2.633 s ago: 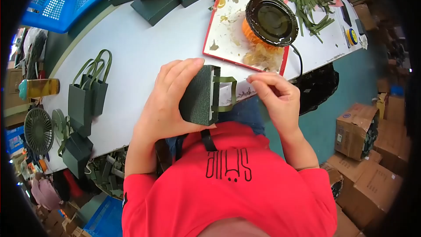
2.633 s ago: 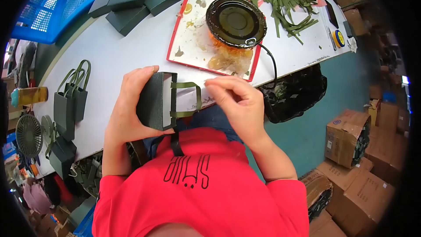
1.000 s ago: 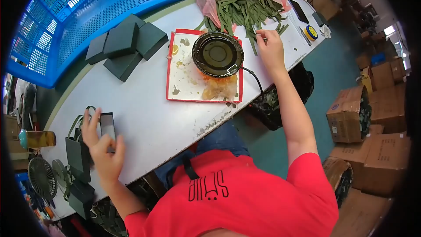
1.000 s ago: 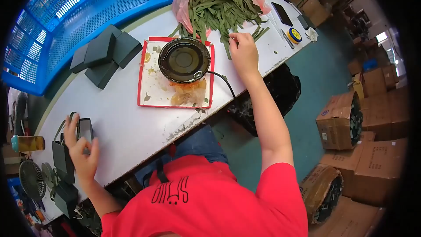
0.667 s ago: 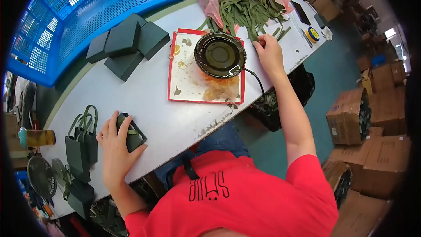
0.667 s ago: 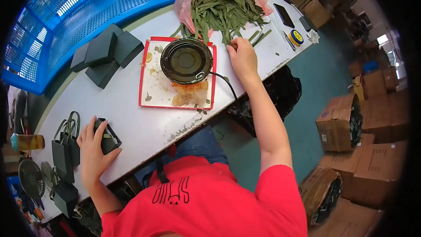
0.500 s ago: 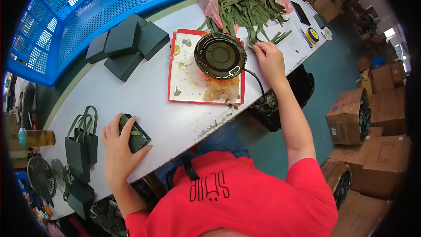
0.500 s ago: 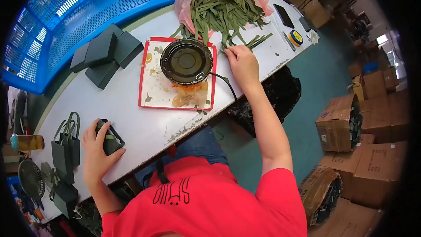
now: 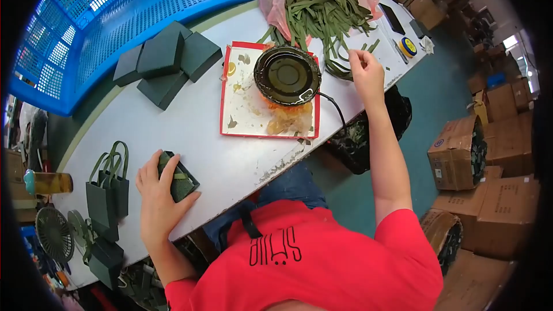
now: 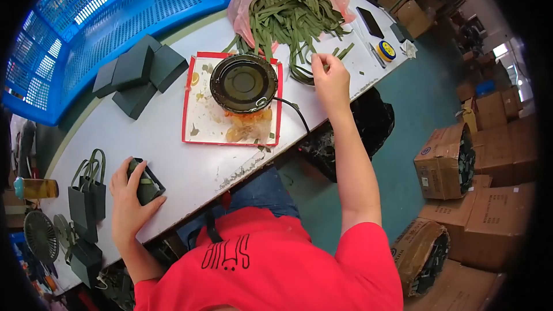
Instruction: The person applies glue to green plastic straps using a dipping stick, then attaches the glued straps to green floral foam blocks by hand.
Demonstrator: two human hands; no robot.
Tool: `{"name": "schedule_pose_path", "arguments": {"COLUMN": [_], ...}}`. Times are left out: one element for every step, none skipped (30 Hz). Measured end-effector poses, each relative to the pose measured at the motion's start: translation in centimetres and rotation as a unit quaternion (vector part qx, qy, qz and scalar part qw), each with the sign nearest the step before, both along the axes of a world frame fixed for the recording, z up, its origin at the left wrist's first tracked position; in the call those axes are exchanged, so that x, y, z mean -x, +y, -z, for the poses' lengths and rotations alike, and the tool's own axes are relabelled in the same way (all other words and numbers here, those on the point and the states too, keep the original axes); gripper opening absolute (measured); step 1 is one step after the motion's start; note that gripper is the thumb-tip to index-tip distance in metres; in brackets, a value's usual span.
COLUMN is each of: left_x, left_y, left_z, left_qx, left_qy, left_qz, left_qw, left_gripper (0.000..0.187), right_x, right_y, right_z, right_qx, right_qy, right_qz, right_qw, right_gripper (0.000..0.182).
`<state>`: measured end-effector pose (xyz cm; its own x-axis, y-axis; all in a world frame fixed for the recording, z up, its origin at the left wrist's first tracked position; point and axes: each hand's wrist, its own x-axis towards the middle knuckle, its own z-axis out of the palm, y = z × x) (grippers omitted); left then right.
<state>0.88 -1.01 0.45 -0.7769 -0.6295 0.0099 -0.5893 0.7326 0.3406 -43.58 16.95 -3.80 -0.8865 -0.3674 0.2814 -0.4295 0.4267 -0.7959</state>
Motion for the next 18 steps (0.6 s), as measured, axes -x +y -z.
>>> {"name": "schedule_pose_path", "arguments": {"left_x": [0.0, 0.0, -0.1, -0.2, -0.2, -0.3, -0.3, -0.4, -0.4, -0.4, -0.3, -0.2, -0.2, -0.1, -0.1, -0.1, -0.1, -0.2], "left_y": [0.0, 0.0, 0.0, 0.0, 0.0, 0.0, -0.1, -0.1, -0.1, -0.1, -0.1, -0.1, -0.1, -0.1, -0.1, -0.1, -0.2, -0.2], "left_z": [0.0, 0.1, 0.1, 0.2, 0.2, 0.3, 0.3, 0.4, 0.4, 0.4, 0.4, 0.3, 0.2, 0.2, 0.2, 0.2, 0.2, 0.3], "left_qx": [0.001, 0.002, 0.003, 0.004, 0.005, 0.006, 0.006, 0.007, 0.007, 0.008, 0.008, 0.007, 0.007, 0.005, 0.004, 0.002, 0.004, 0.006], "left_qy": [0.001, 0.003, 0.005, 0.006, 0.006, 0.006, 0.005, 0.006, 0.007, 0.008, 0.006, 0.005, 0.003, 0.004, 0.005, 0.005, 0.002, -0.001], "left_qz": [0.001, 0.003, 0.005, 0.006, 0.006, 0.007, 0.007, 0.007, 0.008, 0.009, 0.008, 0.007, 0.006, 0.006, 0.006, 0.006, 0.007, 0.008], "left_qw": [1.0, 1.0, 1.0, 1.0, 1.0, 1.0, 1.0, 1.0, 1.0, 1.0, 1.0, 1.0, 1.0, 1.0, 1.0, 1.0, 1.0, 1.0], "left_gripper": [0.079, 0.079, 0.08, 0.08, 0.08, 0.08, 0.08, 0.08, 0.08, 0.081, 0.081, 0.081, 0.081, 0.08, 0.08, 0.08, 0.081, 0.081], "right_x": [0.5, 1.2, 1.8, 2.1, 2.3, 2.3, 2.2, 2.2, 2.1, 2.0, 1.9, 1.7, 1.6, 1.9, 2.3, 2.6, 3.0, 3.1], "right_y": [-0.5, -0.9, -1.3, -1.4, -1.2, -0.9, -0.7, -0.5, -0.3, -0.2, -0.2, -0.3, -0.4, -0.4, -0.5, -0.6, -0.7, -0.9], "right_z": [0.0, 0.0, 0.1, 0.1, 0.0, -0.6, -1.0, -1.1, -1.2, -1.2, -1.1, -0.9, -0.6, -0.2, 0.4, 0.9, 1.4, 1.6], "right_qx": [0.024, 0.029, 0.034, 0.038, -0.005, -0.05, -0.094, -0.12, -0.145, -0.17, -0.18, -0.189, -0.198, -0.214, -0.229, -0.245, -0.206, -0.167], "right_qy": [0.014, 0.022, 0.03, 0.037, 0.054, 0.071, 0.087, 0.089, 0.091, 0.094, 0.098, 0.102, 0.106, 0.109, 0.112, 0.115, 0.114, 0.113], "right_qz": [-0.004, -0.007, -0.009, -0.012, -0.036, -0.059, -0.082, -0.099, -0.116, -0.133, -0.128, -0.123, -0.118, -0.117, -0.115, -0.113, -0.099, -0.085], "right_qw": [1.0, 0.999, 0.999, 0.998, 0.998, 0.994, 0.988, 0.984, 0.978, 0.972, 0.97, 0.969, 0.967, 0.964, 0.96, 0.956, 0.967, 0.976], "right_gripper": [0.025, 0.023, 0.022, 0.021, 0.02, 0.02, 0.021, 0.021, 0.022, 0.023, 0.022, 0.022, 0.021, 0.022, 0.022, 0.022, 0.022, 0.021]}}
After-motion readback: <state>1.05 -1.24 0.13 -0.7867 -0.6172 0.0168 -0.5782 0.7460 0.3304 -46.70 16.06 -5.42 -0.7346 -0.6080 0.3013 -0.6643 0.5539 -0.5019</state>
